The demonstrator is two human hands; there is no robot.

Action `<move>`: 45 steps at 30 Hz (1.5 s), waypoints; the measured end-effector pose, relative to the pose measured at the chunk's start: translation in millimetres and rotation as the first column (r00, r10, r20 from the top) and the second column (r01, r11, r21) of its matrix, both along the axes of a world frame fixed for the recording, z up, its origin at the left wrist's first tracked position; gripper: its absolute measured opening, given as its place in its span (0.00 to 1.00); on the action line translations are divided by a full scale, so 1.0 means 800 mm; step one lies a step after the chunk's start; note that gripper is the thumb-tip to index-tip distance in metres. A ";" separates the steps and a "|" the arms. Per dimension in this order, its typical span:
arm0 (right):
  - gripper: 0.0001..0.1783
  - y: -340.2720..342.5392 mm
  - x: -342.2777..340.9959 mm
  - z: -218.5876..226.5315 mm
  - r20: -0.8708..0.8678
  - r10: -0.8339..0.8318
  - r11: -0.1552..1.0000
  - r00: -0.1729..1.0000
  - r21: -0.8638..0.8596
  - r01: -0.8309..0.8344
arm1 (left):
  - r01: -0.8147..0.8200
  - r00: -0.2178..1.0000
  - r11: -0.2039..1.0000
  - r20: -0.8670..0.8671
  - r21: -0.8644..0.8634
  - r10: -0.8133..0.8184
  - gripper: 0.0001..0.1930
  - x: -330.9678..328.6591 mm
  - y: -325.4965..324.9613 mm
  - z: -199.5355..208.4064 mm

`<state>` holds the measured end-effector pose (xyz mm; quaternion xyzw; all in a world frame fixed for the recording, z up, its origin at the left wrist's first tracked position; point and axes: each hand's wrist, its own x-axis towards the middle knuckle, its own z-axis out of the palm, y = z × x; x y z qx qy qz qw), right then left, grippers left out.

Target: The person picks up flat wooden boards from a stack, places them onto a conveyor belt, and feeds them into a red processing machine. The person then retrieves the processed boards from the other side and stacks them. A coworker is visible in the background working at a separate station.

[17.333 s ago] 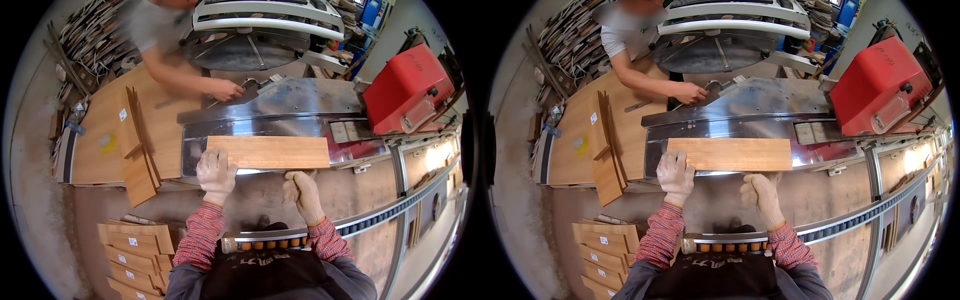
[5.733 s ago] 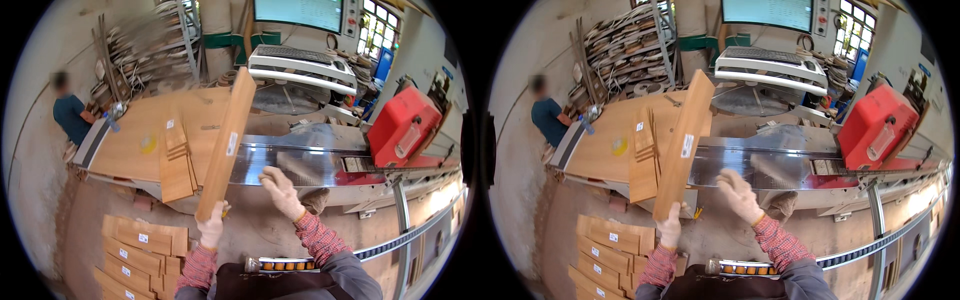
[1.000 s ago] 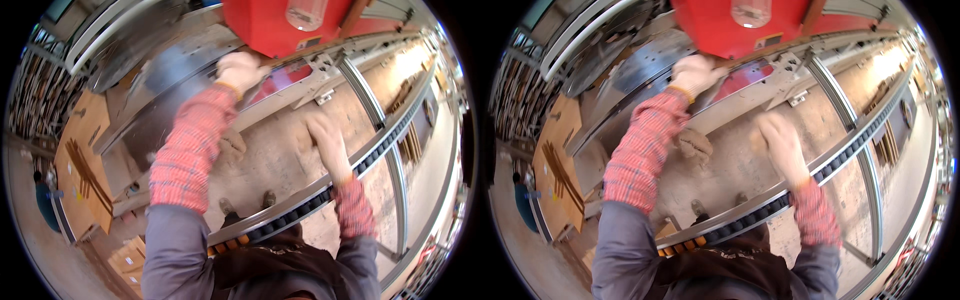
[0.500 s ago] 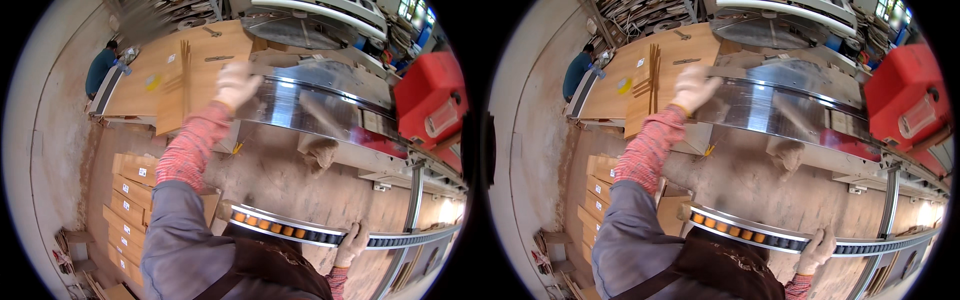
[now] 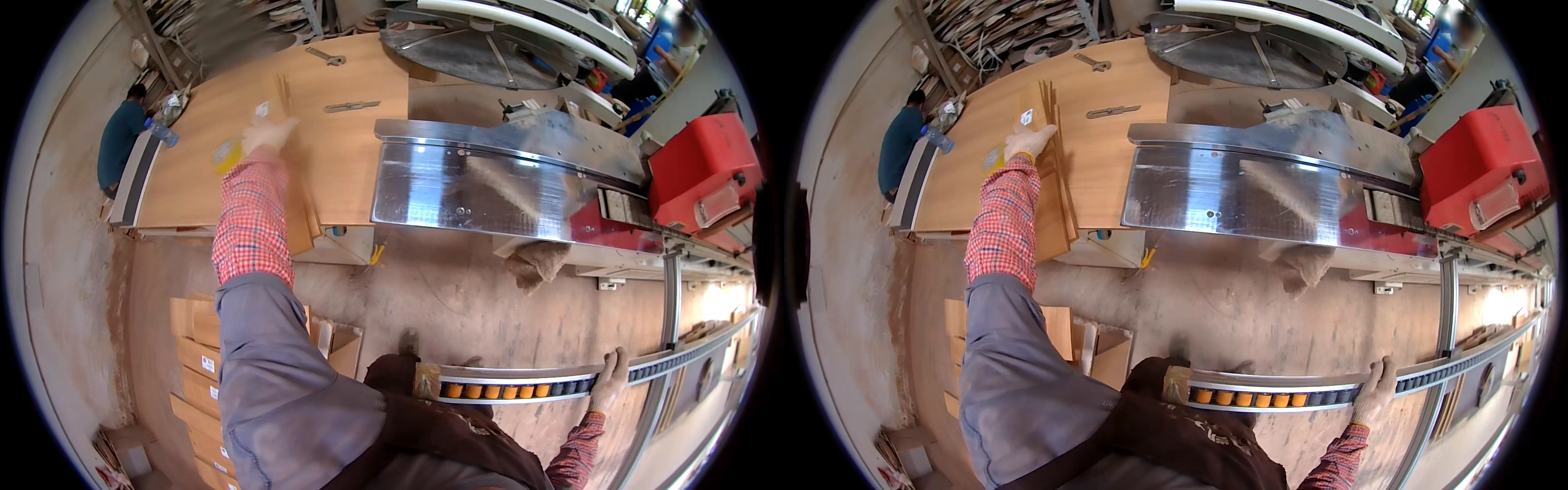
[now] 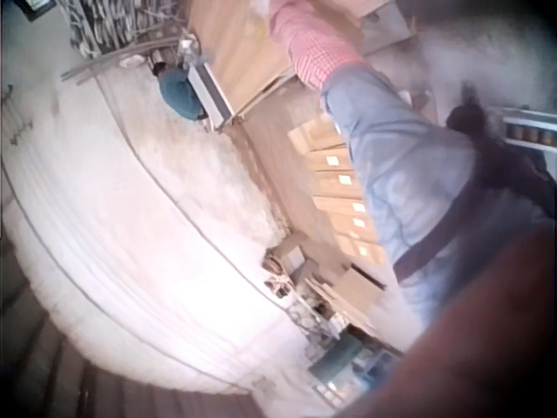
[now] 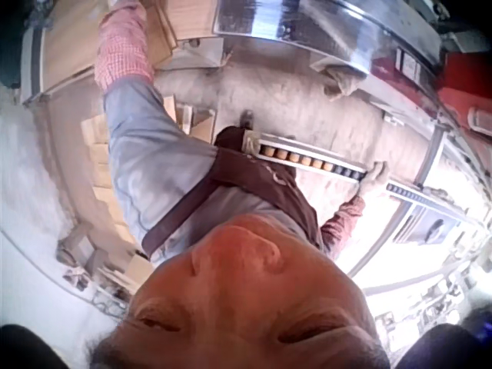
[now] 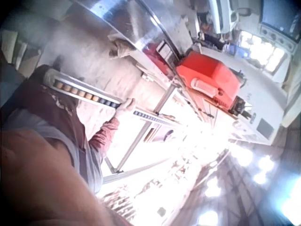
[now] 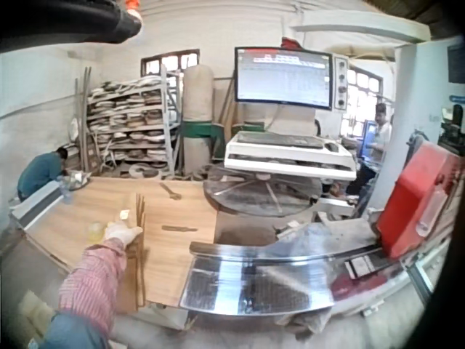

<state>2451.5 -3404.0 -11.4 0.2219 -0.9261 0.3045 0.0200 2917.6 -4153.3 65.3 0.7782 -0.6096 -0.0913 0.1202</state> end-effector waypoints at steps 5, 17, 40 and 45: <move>0.22 -0.004 0.007 0.006 0.046 -0.053 0.999 0.998 -0.010 0.054 | -0.035 0.999 0.999 -0.022 0.039 0.036 0.56 -0.016 -0.022 -0.009; 0.22 0.002 -0.002 -0.010 0.043 -0.056 0.997 0.997 -0.055 0.058 | 0.026 0.408 0.988 -0.901 -0.151 -0.148 0.28 0.116 0.073 0.007; 0.27 -0.278 0.152 0.157 0.511 0.834 0.550 0.208 -0.800 -0.240 | 0.682 0.120 0.478 -0.560 -0.554 -0.820 0.39 -0.112 0.531 0.044; 0.26 -0.277 0.134 0.096 0.381 0.870 0.399 0.312 -0.917 0.008 | 0.874 0.182 0.024 0.281 -0.485 -0.942 0.41 -0.151 0.555 0.063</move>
